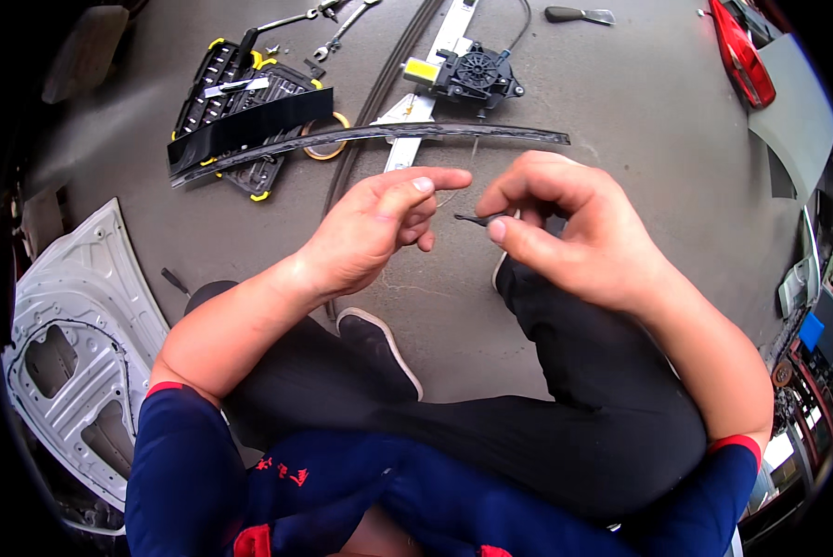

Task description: The person sits on the floor and assembles a car door weatherstrip. They manipulate a small black plastic clip, insert it into a metal channel, and then attach a long black rubber seal to the metal frame. The person works with their hands to align and press the components together.

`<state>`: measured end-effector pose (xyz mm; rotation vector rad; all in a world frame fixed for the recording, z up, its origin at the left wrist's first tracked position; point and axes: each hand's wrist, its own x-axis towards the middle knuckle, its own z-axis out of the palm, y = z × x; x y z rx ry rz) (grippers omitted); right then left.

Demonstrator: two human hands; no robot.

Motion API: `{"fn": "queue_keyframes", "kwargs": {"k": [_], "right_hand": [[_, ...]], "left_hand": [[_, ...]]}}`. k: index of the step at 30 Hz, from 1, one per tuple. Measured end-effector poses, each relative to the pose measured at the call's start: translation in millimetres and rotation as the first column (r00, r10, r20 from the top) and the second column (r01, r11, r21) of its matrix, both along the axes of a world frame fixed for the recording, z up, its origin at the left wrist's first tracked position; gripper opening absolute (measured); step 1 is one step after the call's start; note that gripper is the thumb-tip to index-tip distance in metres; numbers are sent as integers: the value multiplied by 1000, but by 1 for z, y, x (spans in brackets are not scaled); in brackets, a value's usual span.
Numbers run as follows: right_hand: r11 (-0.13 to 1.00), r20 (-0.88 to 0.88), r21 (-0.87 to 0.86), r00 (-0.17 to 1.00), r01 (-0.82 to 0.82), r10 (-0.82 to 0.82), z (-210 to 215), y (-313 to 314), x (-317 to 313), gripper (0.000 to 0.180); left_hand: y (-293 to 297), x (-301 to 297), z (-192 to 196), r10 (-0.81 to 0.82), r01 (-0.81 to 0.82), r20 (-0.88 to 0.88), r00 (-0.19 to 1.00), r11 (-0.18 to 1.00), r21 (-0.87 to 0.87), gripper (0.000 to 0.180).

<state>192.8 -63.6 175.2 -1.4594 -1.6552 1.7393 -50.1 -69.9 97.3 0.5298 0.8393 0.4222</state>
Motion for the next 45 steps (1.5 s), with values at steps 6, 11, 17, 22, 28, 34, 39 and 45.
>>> {"fn": "queue_keyframes", "kwargs": {"k": [6, 11, 17, 22, 28, 34, 39, 45], "right_hand": [[993, 58, 97, 996, -71, 65, -6, 0, -12, 13], [971, 105, 237, 994, -18, -7, -2, -1, -15, 13], [976, 129, 216, 992, -30, 2, -1, 0, -13, 14], [946, 116, 320, 993, -48, 11, 2, 3, -10, 13], [918, 132, 375, 987, -131, 88, 1, 1, -12, 15], [935, 123, 345, 991, -85, 45, 3, 2, -12, 10], [938, 153, 329, 986, -109, 61, 4, 4, -10, 11], [956, 69, 292, 997, -37, 18, 6, 6, -9, 12]], "left_hand": [[5, 3, 14, -170, 182, -91, 981, 972, 151, 16], [4, 3, 18, -100, 127, -138, 985, 972, 198, 14], [1, 6, 18, -50, 76, -138, 989, 979, 190, 15], [7, -4, 8, 40, -39, 147, 988, 999, -7, 33], [11, 1, 15, -219, 225, -54, 974, 956, 190, 27], [10, 1, 14, -165, 171, -49, 985, 959, 224, 20], [12, 2, 16, -153, 164, -65, 986, 952, 258, 19], [16, -4, 8, -35, 29, 82, 996, 997, 73, 30]]}}
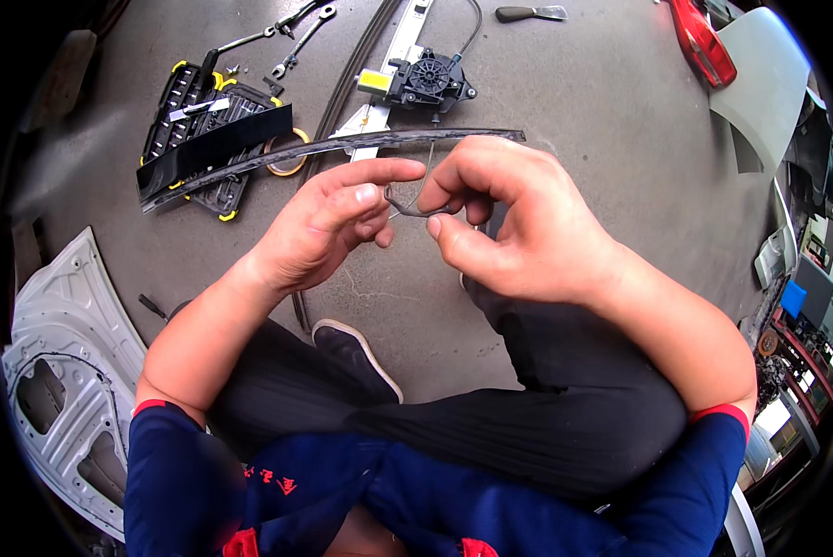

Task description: The person sits on the floor and assembles a car door weatherstrip. They manipulate a small black plastic clip, insert it into a metal channel, and then attach a long black rubber seal to the metal frame. The person works with their hands to align and press the components together.

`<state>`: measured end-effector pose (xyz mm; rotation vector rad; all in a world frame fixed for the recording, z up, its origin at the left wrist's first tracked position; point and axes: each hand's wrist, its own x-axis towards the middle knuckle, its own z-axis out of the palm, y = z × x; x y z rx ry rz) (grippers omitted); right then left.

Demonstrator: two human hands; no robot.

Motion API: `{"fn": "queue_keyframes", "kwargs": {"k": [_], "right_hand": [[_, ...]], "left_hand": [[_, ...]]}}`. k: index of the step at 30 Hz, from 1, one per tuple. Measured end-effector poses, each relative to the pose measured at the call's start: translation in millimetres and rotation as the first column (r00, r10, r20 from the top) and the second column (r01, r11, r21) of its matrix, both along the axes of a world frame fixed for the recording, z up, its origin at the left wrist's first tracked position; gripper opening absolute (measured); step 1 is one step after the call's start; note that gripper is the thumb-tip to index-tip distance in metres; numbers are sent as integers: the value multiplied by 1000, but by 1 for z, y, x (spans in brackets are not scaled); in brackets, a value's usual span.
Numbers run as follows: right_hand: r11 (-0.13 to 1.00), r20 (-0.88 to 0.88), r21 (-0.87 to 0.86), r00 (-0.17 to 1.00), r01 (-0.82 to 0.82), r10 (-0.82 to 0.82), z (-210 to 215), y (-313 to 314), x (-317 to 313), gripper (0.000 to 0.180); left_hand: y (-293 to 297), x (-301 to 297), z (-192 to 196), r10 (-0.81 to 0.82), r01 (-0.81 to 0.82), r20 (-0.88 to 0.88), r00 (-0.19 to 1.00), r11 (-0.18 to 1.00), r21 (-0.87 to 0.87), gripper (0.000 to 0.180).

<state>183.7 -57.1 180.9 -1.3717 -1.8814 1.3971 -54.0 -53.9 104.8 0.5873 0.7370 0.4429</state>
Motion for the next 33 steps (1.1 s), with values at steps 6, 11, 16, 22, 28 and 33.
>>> {"fn": "queue_keyframes", "kwargs": {"k": [6, 11, 16, 22, 28, 33], "right_hand": [[990, 34, 98, 994, -104, 101, 0, 1, -4, 14], [986, 126, 56, 981, -156, 148, 0, -1, -8, 14], [976, 130, 122, 978, -182, 166, -3, 2, -10, 15], [991, 81, 42, 989, -124, 120, -2, 3, -13, 24], [981, -87, -191, 996, -10, -6, 2, 3, -10, 41], [995, -18, -102, 1000, -17, 15, 0, 4, 0, 48]], "left_hand": [[16, -9, -1, -143, 159, -75, 987, 949, 272, 32], [14, -2, 2, -187, 209, -108, 976, 944, 256, 23], [18, -4, 3, -192, 197, -46, 980, 970, 141, 22], [15, -4, -4, -281, 286, -59, 958, 951, 116, 26], [13, -5, -13, -156, 155, -5, 988, 979, 129, 19], [14, -2, 0, -53, 59, -68, 996, 993, 98, 15]]}}
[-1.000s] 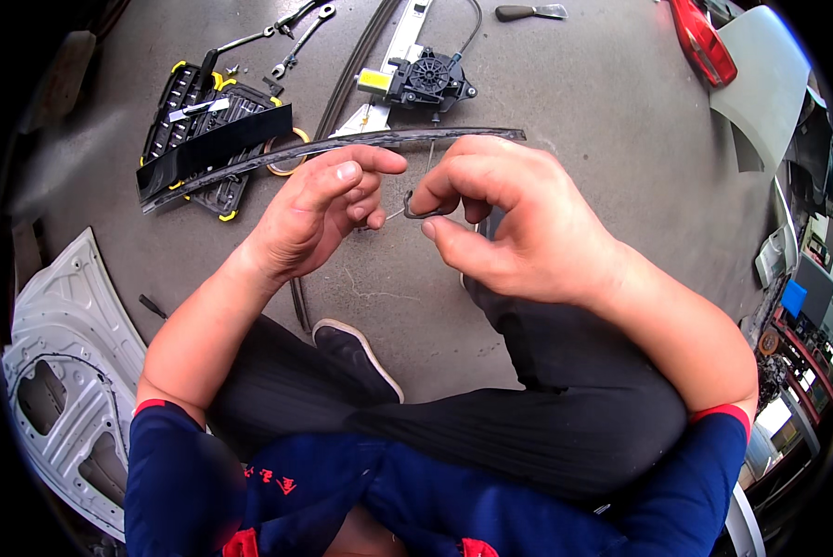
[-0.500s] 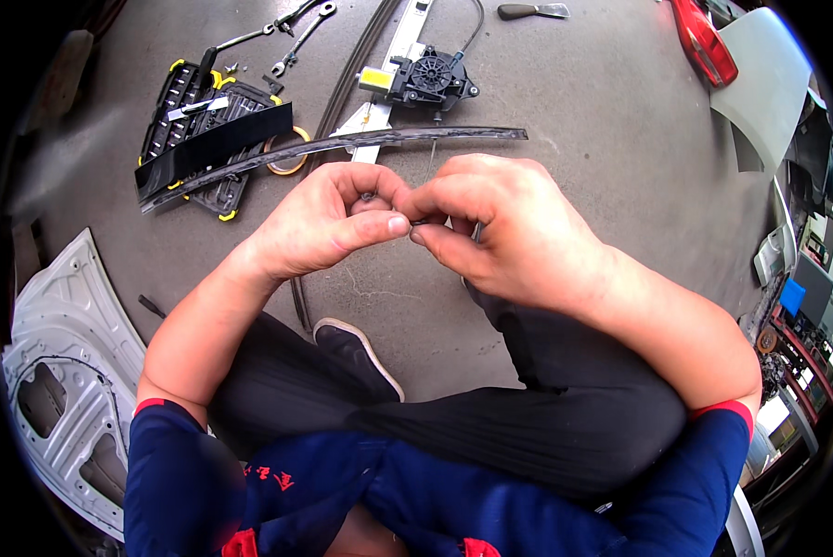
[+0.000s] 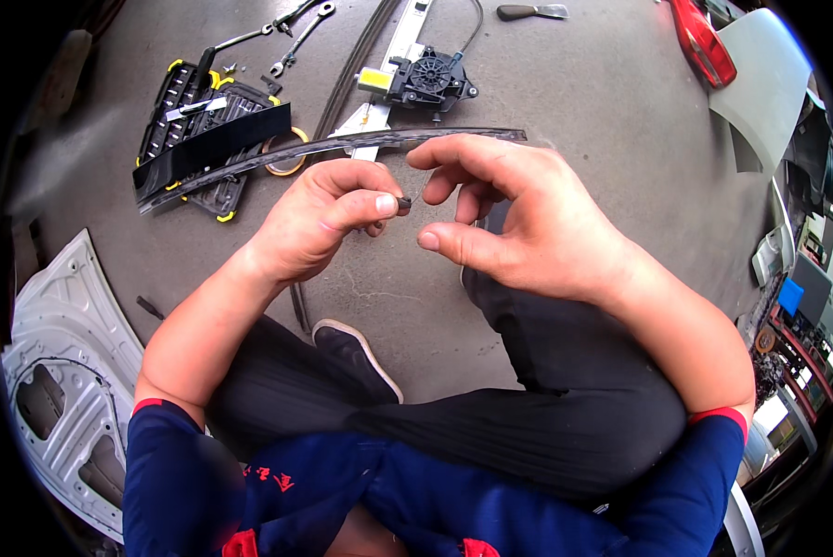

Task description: The person sits on the floor and assembles a car door weatherstrip. They manipulate a small black plastic clip, insert it into a metal channel, and then attach a long black rubber seal to the metal frame. The person works with their hands to align and press the components together.

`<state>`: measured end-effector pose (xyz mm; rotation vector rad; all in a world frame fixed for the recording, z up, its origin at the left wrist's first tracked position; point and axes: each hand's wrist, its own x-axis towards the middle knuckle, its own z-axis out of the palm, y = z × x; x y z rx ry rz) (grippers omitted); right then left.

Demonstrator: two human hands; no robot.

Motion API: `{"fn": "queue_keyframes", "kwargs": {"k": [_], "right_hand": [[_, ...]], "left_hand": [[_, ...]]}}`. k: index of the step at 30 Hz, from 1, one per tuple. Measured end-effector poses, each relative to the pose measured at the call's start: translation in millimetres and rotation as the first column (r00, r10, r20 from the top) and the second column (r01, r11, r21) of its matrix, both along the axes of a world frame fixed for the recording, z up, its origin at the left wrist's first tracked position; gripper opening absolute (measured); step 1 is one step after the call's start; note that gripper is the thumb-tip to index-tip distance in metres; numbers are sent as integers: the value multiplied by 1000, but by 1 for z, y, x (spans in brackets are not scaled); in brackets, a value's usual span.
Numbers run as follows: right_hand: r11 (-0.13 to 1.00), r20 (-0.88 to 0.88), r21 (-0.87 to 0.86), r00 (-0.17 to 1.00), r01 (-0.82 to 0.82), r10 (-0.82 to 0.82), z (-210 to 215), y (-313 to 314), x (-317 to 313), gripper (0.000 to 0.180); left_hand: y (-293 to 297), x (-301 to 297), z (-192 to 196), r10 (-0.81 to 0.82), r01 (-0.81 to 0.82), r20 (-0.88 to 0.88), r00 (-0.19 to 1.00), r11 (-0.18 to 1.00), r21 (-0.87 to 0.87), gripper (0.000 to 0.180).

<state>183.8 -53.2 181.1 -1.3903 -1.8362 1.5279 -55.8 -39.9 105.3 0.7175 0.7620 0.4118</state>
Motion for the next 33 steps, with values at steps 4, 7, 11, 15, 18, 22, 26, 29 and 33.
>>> {"fn": "queue_keyframes", "kwargs": {"k": [4, 7, 11, 15, 18, 22, 26, 29, 33], "right_hand": [[987, 107, 150, 993, -59, 43, -2, 2, -7, 19], [979, 131, 182, 989, -88, 65, 2, 6, -5, 11], [978, 144, 162, 984, -128, 105, 4, 7, 5, 10], [988, 113, 147, 993, -54, 38, 5, 5, 7, 9], [992, 133, 121, 991, -25, 9, 8, 6, 7, 10], [966, 159, 204, 979, -156, 125, 2, 7, 5, 12], [958, 232, 183, 957, -219, 174, 1, 9, 3, 12], [985, 196, 109, 975, -131, 108, 7, 8, 4, 13], [974, 170, 148, 975, -171, 145, 4, 8, 7, 24]], "left_hand": [[-6, 5, -1, -13, 12, 16, 1000, 997, 80, 16], [-6, 3, -2, -8, 9, -7, 1000, 991, 135, 17], [-1, -3, -5, -93, 125, -104, 990, 919, 373, 24], [6, -8, -7, -102, 124, -84, 991, 935, 332, 48], [10, -11, -11, 41, -33, -23, 999, 962, 271, 58], [12, -4, 3, -67, 139, -156, 985, 850, 508, 30], [3, 5, 1, -112, 135, -82, 990, 903, 407, 15], [3, 6, 1, -144, 148, -34, 989, 964, 223, 13], [6, 3, 2, -69, 92, -102, 992, 965, 246, 16]]}}
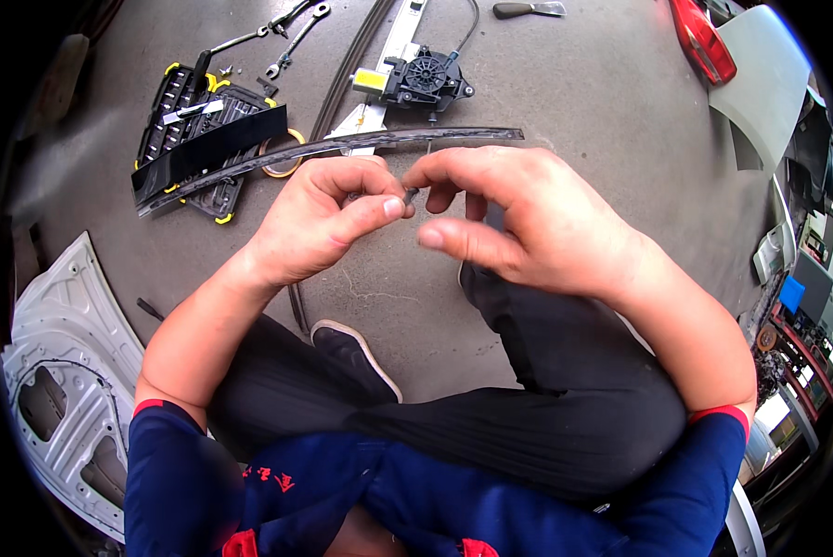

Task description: The person sits on the floor and assembles a car door weatherstrip. They manipulate a small black plastic clip, insert it into a metal channel, and then attach a long black rubber seal to the metal frame. The person works with their hands to align and press the components together.

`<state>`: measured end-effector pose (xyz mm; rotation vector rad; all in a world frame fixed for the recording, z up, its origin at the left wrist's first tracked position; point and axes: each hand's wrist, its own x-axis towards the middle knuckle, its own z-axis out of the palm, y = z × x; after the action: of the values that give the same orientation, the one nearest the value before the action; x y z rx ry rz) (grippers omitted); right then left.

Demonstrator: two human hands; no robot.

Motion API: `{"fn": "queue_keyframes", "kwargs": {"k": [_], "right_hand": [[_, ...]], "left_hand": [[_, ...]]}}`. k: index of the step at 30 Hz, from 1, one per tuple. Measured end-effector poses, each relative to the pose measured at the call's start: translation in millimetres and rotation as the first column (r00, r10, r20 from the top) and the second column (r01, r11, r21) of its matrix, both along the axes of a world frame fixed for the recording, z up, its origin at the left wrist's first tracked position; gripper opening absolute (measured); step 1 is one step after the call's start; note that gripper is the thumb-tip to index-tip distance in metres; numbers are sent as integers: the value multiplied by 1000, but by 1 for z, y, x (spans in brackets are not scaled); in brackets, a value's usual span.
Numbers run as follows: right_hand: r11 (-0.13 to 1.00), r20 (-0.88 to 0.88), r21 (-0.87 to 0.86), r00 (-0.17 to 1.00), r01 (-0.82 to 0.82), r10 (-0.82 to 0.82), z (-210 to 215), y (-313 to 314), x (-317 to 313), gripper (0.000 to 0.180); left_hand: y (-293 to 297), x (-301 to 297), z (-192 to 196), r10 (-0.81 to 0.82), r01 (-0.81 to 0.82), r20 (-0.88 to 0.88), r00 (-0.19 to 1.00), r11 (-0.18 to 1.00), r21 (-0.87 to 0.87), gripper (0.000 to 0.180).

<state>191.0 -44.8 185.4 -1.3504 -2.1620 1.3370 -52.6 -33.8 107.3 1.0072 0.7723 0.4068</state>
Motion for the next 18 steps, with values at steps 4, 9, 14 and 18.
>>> {"fn": "queue_keyframes", "kwargs": {"k": [4, 9, 14, 18], "right_hand": [[995, -102, -93, 994, 29, -39, 2, -4, -1, 42], [828, -89, -464, 913, 315, -397, -1, -4, -7, 23], [783, -68, -539, 911, 310, -407, -3, -3, -7, 20], [734, -95, -600, 882, 319, -461, 1, 0, -4, 20]], "left_hand": [[3, -2, -5, 122, -121, 12, 992, 991, -52, 14], [0, 0, -3, 62, -64, 47, 997, 997, 45, 12], [-6, 3, 1, 49, -33, -45, 998, 950, 310, 13], [-3, 0, -1, 19, -13, -56, 998, 994, 105, 16]]}}
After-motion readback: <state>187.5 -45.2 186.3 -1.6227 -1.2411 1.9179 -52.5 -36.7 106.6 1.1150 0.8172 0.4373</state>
